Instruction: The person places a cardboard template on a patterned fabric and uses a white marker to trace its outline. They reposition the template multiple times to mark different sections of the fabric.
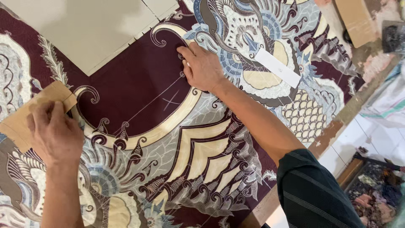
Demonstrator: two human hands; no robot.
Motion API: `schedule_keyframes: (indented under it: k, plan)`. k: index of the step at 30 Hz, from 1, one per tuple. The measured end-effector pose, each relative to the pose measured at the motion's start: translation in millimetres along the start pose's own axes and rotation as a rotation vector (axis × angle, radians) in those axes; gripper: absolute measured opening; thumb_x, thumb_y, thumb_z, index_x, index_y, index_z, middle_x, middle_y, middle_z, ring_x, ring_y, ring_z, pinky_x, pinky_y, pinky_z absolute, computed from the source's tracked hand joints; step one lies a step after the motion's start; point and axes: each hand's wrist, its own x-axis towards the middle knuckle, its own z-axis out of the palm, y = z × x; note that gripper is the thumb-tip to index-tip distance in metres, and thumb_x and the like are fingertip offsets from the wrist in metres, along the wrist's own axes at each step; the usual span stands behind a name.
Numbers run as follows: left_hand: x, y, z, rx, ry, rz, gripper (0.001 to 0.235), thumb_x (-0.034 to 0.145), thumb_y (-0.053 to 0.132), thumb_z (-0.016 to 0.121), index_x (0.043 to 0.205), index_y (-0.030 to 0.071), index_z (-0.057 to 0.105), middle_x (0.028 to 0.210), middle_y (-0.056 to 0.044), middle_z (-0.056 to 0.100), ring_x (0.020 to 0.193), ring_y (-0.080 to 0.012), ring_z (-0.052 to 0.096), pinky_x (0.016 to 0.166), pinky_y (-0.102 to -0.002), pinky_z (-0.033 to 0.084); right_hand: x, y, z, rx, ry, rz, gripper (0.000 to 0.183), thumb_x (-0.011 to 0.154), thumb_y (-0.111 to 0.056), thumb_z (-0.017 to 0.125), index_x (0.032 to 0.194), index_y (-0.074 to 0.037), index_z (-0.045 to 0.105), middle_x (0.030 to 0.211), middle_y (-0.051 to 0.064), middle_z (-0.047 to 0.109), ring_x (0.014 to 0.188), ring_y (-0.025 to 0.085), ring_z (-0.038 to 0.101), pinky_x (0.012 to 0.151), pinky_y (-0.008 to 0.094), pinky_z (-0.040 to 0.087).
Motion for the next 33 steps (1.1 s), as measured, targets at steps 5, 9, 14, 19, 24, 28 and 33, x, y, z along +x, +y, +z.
schedule_keyframes:
  k: [5,9,14,19,24,28,33]
  plan:
    - [5.0,1.6,-4.8,0.035,0.0,-0.019,0.026,0.095,0.0,0.07,0.121,0.002,0.073,0.121,-0.012,0.071,0.113,-0.0273,0.062,0.089,-0.034,0.056,4.5,-9.6,-6.1,-0.013,-0.007,0.007,0.034,0.095,-0.012,0.061,0.129,-0.008,0.06,0.102,0.011,0.057,0.08,0.027,0.066,0.068,0.042,0.054]
    - [11.4,6.4,-15.2,0.057,-0.028,-0.018,0.027,0.099,0.004,0.071,0.126,0.003,0.074,0.127,-0.011,0.072,0.118,-0.0279,0.064,0.093,-0.034,0.058,5.7,-10.1,-8.2,-0.014,-0.011,0.013,0.034,0.096,-0.012,0.061,0.129,-0.008,0.059,0.1,0.011,0.057,0.08,0.027,0.066,0.068,0.042,0.054]
    - [10.1,10.6,-20.0,0.059,-0.019,-0.018,0.024,0.099,0.007,0.072,0.123,0.004,0.073,0.128,-0.011,0.07,0.117,-0.029,0.065,0.099,-0.039,0.058,-0.8,-3.8,-2.8,-0.028,-0.002,-0.01,0.035,0.095,-0.012,0.06,0.13,-0.008,0.059,0.102,0.012,0.057,0.081,0.028,0.066,0.069,0.042,0.054]
    - [18.9,16.0,-32.1,0.019,-0.027,-0.005,0.019,0.104,0.005,0.068,0.123,0.005,0.068,0.134,-0.011,0.067,0.118,-0.0287,0.062,0.104,-0.036,0.054,7.0,-12.5,-5.2,-0.012,-0.12,0.085,0.037,0.094,-0.01,0.058,0.131,-0.006,0.061,0.105,0.017,0.062,0.08,0.031,0.066,0.071,0.045,0.055]
    - [17.8,7.5,-31.9,0.197,-0.346,0.009,0.043,0.079,0.018,0.067,0.121,0.008,0.069,0.138,-0.012,0.06,0.133,-0.0312,0.05,0.114,-0.039,0.038,13.8,-26.4,-6.2,0.109,0.027,-0.169,0.043,0.097,-0.008,0.061,0.139,-0.003,0.062,0.129,0.021,0.068,0.113,0.041,0.067,0.096,0.049,0.055]
    - [12.8,5.7,-1.9,0.069,-0.093,-0.067,0.048,0.084,0.005,0.071,0.13,-0.005,0.063,0.13,-0.019,0.059,0.119,-0.0315,0.056,0.1,-0.037,0.054,-9.3,-3.1,-3.9,-0.074,-0.02,-0.123,0.028,0.102,-0.003,0.06,0.131,-0.004,0.061,0.113,0.019,0.064,0.096,0.037,0.065,0.083,0.048,0.052]
    - [-8.3,21.7,-21.3,0.034,-0.074,-0.096,0.047,0.081,0.005,0.069,0.126,-0.004,0.063,0.123,-0.016,0.061,0.109,-0.0285,0.061,0.084,-0.037,0.059,-11.5,12.4,13.3,-0.105,-0.024,-0.139,0.025,0.105,-0.003,0.06,0.13,-0.004,0.061,0.104,0.017,0.058,0.083,0.032,0.06,0.075,0.043,0.051]
